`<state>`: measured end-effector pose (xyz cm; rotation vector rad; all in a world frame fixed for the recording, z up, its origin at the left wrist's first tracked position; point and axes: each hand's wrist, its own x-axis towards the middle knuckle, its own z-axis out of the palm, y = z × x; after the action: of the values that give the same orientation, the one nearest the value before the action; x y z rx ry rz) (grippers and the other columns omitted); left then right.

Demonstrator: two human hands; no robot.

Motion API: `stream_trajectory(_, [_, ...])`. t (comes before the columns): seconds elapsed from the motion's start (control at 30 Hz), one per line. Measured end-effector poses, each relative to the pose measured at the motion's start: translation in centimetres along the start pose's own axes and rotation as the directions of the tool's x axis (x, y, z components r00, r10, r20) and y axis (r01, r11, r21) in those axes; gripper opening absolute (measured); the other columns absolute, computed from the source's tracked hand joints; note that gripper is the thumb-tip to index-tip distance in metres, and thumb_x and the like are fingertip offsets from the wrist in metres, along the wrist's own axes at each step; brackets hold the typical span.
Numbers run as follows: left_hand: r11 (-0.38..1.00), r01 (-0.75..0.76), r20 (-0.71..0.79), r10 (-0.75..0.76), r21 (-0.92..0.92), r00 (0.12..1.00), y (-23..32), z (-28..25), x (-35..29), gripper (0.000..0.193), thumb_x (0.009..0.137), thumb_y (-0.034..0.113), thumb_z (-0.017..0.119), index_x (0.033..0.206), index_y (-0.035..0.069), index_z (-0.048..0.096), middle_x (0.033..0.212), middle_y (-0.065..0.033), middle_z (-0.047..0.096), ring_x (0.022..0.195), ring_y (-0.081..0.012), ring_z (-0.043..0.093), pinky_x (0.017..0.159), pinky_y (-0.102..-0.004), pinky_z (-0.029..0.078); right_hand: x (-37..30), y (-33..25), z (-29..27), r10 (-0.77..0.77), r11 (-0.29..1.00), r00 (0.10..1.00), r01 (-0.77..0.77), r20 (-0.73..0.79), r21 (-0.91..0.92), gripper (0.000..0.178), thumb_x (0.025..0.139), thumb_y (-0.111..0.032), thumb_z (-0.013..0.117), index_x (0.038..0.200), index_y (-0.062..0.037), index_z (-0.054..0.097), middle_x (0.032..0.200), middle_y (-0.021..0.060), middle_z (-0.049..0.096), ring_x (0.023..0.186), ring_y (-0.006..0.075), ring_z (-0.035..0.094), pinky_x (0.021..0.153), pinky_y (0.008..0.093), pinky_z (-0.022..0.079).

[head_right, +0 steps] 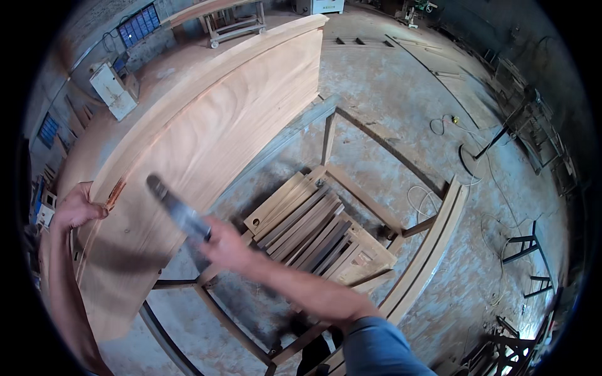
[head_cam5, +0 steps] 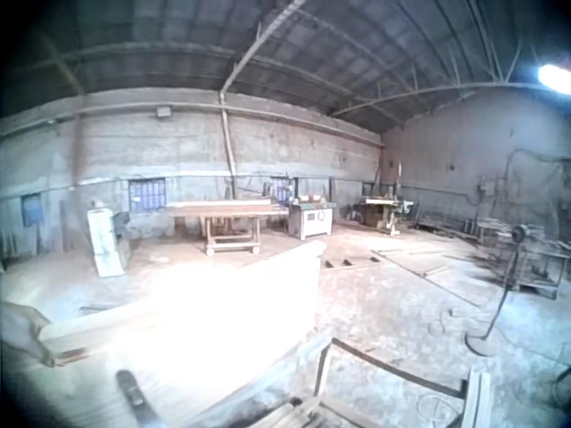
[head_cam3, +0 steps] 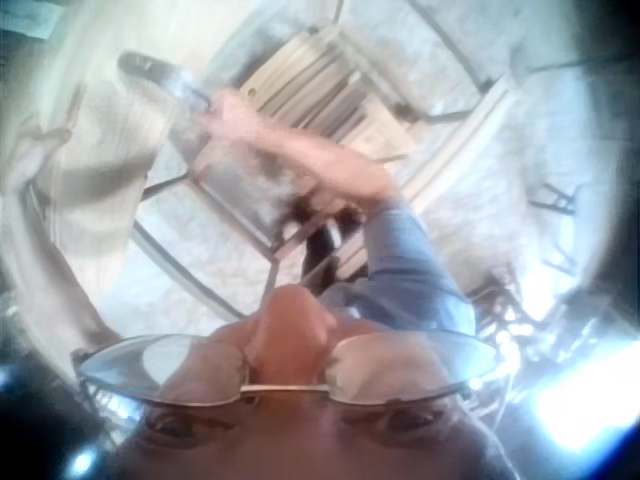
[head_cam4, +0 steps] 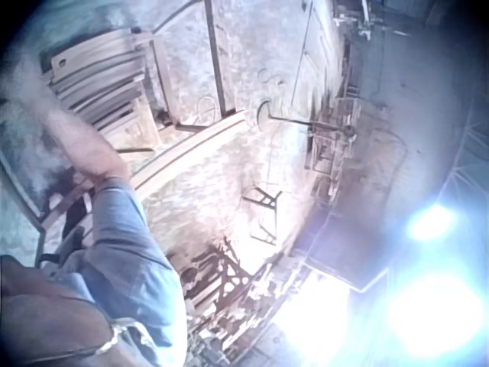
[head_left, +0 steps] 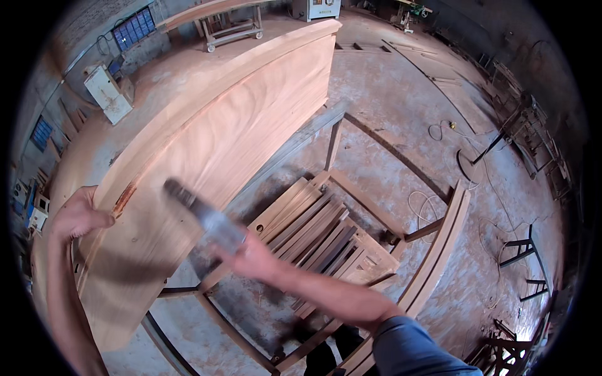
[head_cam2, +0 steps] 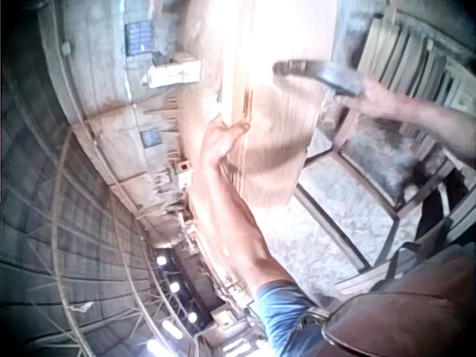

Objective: The person uses a hammer to tap a wooden strip onto a large curved wooden panel. They then retrieve a metal clamp from the floor and use it to secure the strip to the panel, tightening the screw mechanism to hold the pieces together.

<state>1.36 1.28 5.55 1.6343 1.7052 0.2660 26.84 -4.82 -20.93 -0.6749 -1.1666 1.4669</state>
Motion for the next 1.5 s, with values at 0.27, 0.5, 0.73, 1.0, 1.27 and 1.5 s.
stream_trajectory(0.27, [0.998,-0.003,-0.026,0.005,0.056,1.000,-1.7,-1.3,-0.2,0.040,0.064,0.002,0.071,0.104,-0.004,0.071,0.091,-0.0004,0.069,0.083,-0.0113,0.060,0.081,-0.0266,0.049,7.2,-19.6,-13.3,0.069,0.541,0.962,-0.258,-0.264,-0.801,0.033,0.094,-0.026,0.064,0.110,0.0019,0.058,0.074,0.0051,0.059,0.059,0.0145,0.058,0.054,0.0316,0.051])
stream_trajectory(0.5, [1.000,-0.019,0.038,0.019,0.017,0.999,-1.1,-0.6,0.7,0.040,0.063,0.004,0.072,0.102,-0.004,0.071,0.089,-0.0005,0.069,0.082,-0.0110,0.059,0.078,-0.0257,0.049,13.1,-33.9,-18.3,-0.024,0.476,0.959,-0.237,-0.282,-0.847,0.036,0.096,-0.023,0.058,0.126,-0.0034,0.054,0.081,0.0058,0.057,0.058,0.0128,0.058,0.045,0.0306,0.051])
stream_trajectory(0.73, [0.999,-0.010,0.044,0.008,0.040,0.999,-1.9,-1.4,0.6,0.036,0.062,0.005,0.073,0.098,0.000,0.073,0.080,0.0007,0.067,0.075,-0.0100,0.058,0.072,-0.0262,0.050,18.3,-36.0,-20.1,-0.141,0.160,0.939,-0.291,-0.314,-0.943,0.036,0.098,-0.029,0.053,0.130,-0.0133,0.054,0.069,0.0077,0.056,0.052,0.0175,0.059,0.041,0.0344,0.053])
stream_trajectory(1.0, [0.989,0.069,0.012,-0.071,0.133,0.997,-0.7,-1.2,0.5,0.030,0.062,0.002,0.076,0.092,0.000,0.073,0.076,0.0000,0.069,0.072,-0.0091,0.060,0.068,-0.0275,0.051,21.2,-35.4,-20.9,0.024,0.151,0.923,-0.384,-0.385,-0.911,0.031,0.101,-0.030,0.049,0.121,-0.0079,0.056,0.067,0.0078,0.053,0.047,0.0182,0.056,0.038,0.0370,0.050])
stream_trajectory(1.27, [0.992,0.077,0.047,-0.082,0.101,0.995,0.6,-1.1,0.4,0.031,0.062,0.002,0.077,0.093,0.002,0.074,0.080,-0.0013,0.071,0.074,-0.0090,0.061,0.072,-0.0264,0.052,22.4,-35.4,-21.5,-0.014,0.142,0.919,-0.387,-0.393,-0.911,0.032,0.100,-0.033,0.051,0.107,-0.0036,0.059,0.068,0.0087,0.057,0.048,0.0197,0.058,0.040,0.0375,0.050])
stream_trajectory(1.5, [0.992,0.100,0.072,-0.106,0.078,0.992,-0.8,-1.6,1.0,0.032,0.063,0.002,0.076,0.094,0.001,0.073,0.080,-0.0013,0.071,0.075,-0.0089,0.061,0.072,-0.0261,0.051,22.6,-34.8,-20.8,-0.012,0.107,0.926,-0.374,-0.377,-0.921,0.033,0.102,-0.033,0.048,0.125,-0.0115,0.058,0.064,0.0049,0.052,0.043,0.0156,0.053,0.037,0.0349,0.047])
